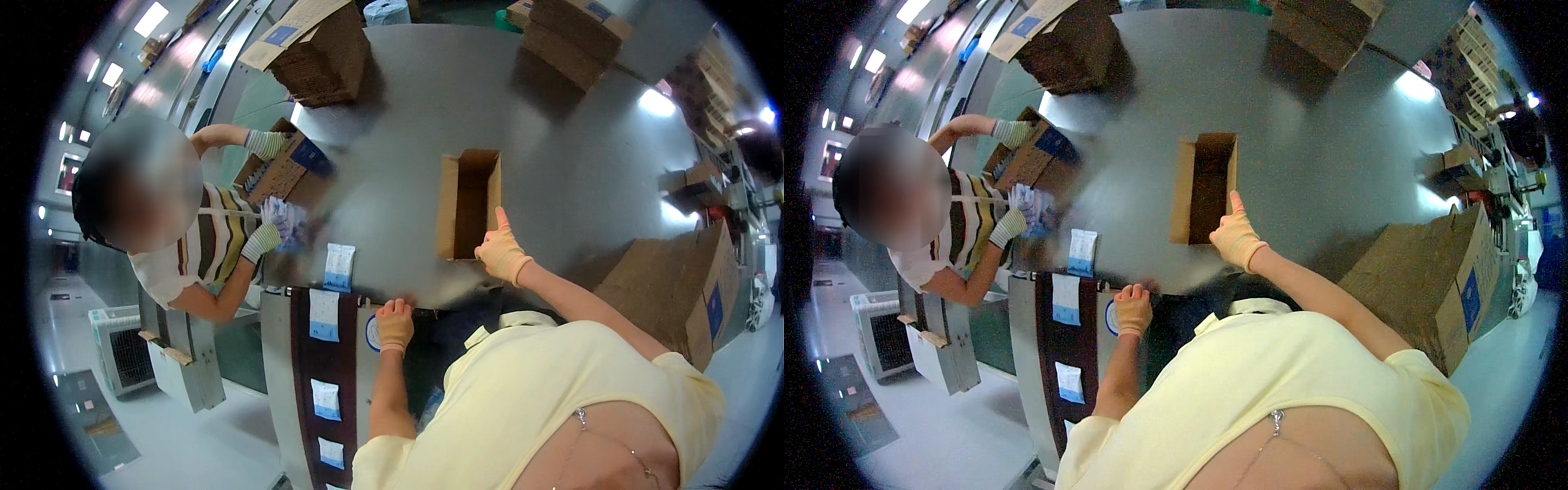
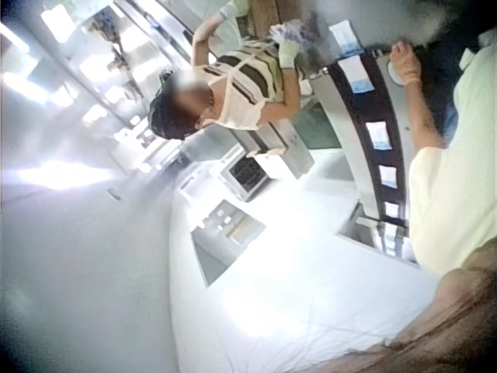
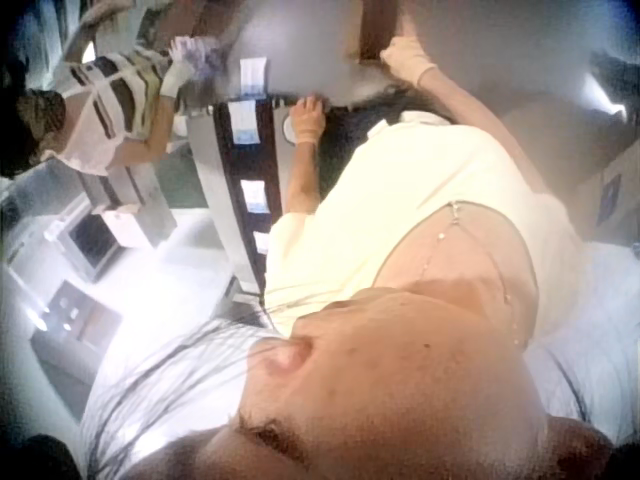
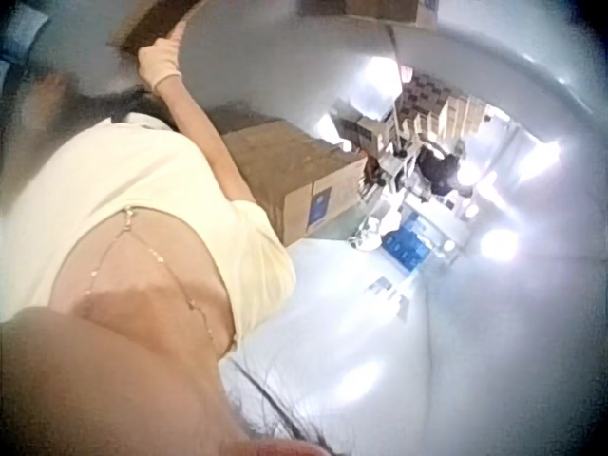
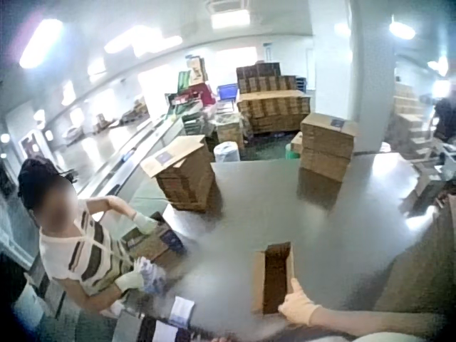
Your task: The person places small white packets into a cardboard box. The person then closes the box flaps and stacks the filled box onto a pile of other boxes. The person repeats this process with multiple boxes.
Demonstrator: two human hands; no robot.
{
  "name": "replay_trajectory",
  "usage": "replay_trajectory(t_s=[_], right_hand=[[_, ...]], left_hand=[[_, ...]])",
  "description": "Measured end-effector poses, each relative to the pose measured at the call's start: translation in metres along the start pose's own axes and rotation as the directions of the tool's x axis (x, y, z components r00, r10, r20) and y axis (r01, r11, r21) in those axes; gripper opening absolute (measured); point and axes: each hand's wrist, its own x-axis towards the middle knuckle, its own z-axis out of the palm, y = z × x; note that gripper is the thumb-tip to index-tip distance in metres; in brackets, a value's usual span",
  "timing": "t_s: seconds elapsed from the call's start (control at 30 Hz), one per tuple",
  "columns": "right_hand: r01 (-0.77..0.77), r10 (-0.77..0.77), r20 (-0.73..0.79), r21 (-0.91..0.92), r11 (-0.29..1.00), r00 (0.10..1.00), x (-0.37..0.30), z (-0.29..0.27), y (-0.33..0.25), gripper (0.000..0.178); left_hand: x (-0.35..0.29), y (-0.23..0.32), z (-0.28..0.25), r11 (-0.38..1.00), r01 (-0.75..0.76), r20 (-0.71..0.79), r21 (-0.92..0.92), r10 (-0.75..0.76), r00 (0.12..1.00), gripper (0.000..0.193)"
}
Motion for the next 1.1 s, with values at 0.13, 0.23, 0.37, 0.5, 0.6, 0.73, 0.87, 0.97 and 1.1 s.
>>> replay_trajectory(t_s=[0.13,0.23,0.37,0.5,0.6,0.73,0.87,0.97,1.1], right_hand=[[-0.001,0.001,-0.027,-0.001,1.0,1.0,0.001,-0.001,0.0,0.016],[-0.037,0.039,0.023,-0.068,0.997,0.999,0.006,0.002,0.001,0.021],[-0.038,0.039,0.008,-0.073,0.997,0.999,0.006,0.003,-0.005,0.026],[-0.03,0.034,0.088,-0.046,0.999,0.996,0.007,0.003,-0.002,0.028],[-0.05,0.053,0.1,-0.027,0.998,0.994,0.004,0.005,0.001,0.028],[-0.058,0.059,0.078,-0.011,0.998,0.995,0.005,0.003,-0.003,0.024],[-0.046,0.048,0.073,-0.038,0.998,0.996,0.006,0.002,-0.004,0.024],[-0.046,0.046,0.051,-0.006,0.999,0.998,0.003,0.001,-0.002,0.024],[-0.084,0.085,0.039,-0.027,0.996,0.996,0.001,0.001,-0.002,0.024]], left_hand=[[-0.001,0.0,0.003,1.0,0.012,0.011,0.007,-0.012,1.0,0.008],[0.003,0.002,0.0,1.0,0.015,0.037,-0.006,-0.015,0.999,0.011],[0.0,0.005,-0.004,0.994,0.058,-0.011,-0.093,-0.06,0.998,0.014],[-0.014,0.0,-0.021,0.919,0.224,-0.172,-0.324,-0.29,0.941,0.017],[-0.059,-0.026,-0.053,0.884,0.397,-0.19,-0.246,-0.446,0.875,0.02],[-0.186,-0.095,-0.073,0.687,0.724,-0.078,-0.06,-0.726,0.683,0.031],[-0.277,-0.14,-0.116,0.387,0.778,0.448,0.496,-0.881,0.153,0.035],[-0.304,-0.156,-0.112,0.325,0.805,0.642,0.496,-0.762,-0.088,0.064],[-0.26,-0.134,-0.096,0.261,0.891,0.55,0.372,-0.835,0.015,0.075]])
